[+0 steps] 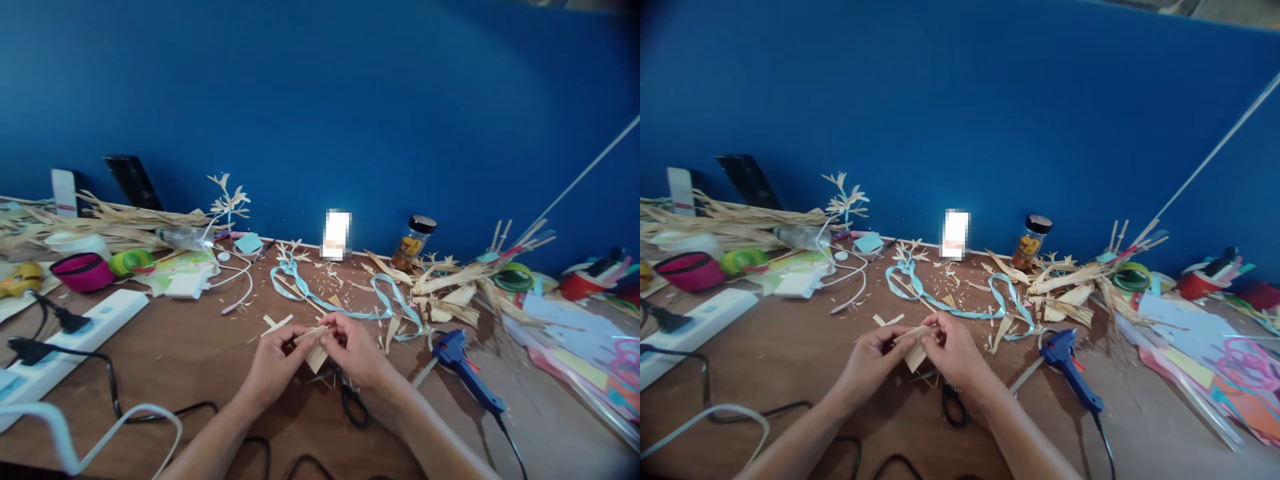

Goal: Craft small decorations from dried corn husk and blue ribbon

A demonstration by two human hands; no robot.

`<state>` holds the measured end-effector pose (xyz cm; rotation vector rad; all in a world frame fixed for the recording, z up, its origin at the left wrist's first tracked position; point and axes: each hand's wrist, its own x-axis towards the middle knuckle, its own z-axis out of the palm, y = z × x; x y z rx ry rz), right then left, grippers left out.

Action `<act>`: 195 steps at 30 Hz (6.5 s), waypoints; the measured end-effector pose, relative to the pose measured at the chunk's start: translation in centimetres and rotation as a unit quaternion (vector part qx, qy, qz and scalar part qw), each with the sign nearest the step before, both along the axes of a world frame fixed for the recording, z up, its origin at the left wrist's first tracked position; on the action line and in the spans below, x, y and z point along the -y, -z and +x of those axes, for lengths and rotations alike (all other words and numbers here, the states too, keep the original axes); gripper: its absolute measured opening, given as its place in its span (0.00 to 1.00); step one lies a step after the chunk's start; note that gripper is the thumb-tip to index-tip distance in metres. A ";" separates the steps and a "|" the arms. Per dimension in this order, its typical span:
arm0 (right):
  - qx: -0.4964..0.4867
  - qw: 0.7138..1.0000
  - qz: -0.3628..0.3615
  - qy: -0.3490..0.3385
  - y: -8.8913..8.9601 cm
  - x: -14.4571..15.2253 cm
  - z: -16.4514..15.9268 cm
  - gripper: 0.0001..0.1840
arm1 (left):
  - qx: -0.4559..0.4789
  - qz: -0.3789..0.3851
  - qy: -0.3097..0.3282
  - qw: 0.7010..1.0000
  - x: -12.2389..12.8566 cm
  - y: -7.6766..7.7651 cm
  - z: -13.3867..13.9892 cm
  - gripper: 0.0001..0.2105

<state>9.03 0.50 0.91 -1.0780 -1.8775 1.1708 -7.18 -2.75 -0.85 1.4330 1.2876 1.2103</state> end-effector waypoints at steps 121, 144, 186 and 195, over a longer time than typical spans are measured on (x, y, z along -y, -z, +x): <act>0.020 1.000 -0.001 0.020 -2.6 -0.6 0.0 0.08 | 0.138 -0.056 -0.118 0.982 0.0 0.7 1.2 0.10; 0.048 0.993 0.029 0.107 0.7 0.0 -1.2 0.07 | 0.182 -0.111 -0.105 0.971 0.1 0.8 1.3 0.09; -0.040 0.994 -0.095 0.038 -0.9 -1.5 -2.3 0.20 | 0.125 -0.046 -0.099 0.986 0.5 0.4 1.2 0.10; -0.057 0.992 -0.080 0.078 1.0 0.1 -0.5 0.15 | 0.117 -0.059 -0.078 0.988 0.3 0.8 1.4 0.13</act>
